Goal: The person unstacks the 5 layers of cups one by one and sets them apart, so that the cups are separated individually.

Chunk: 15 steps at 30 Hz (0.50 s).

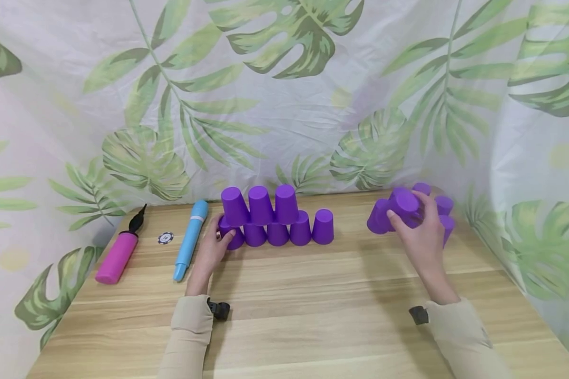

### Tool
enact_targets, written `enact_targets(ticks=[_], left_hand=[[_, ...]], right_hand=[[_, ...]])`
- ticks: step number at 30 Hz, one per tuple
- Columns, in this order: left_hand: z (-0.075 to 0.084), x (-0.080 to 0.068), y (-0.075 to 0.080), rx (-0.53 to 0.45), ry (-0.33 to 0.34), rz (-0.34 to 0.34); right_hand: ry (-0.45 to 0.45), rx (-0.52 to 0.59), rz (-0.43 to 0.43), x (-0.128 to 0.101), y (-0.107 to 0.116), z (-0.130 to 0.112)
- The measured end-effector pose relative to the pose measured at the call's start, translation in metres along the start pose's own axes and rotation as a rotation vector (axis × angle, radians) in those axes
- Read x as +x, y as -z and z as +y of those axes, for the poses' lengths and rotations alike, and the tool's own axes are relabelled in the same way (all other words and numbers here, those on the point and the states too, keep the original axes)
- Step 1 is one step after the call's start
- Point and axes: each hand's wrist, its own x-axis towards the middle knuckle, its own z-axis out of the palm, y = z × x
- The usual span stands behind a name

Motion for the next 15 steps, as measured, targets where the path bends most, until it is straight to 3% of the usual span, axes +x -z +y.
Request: enact_targets(ticks=[6,15], left_hand=[[0.000,0.000,0.000,-0.001,-0.006,-0.006],[0.001,-0.002,0.000,0.013,0.005,-0.007]], right_hand=[[-0.050,-0.064,-0.022,-0.009,0.011,0.023],[-0.090,-0.232,-0.200,-0.010,0.010,0.052]])
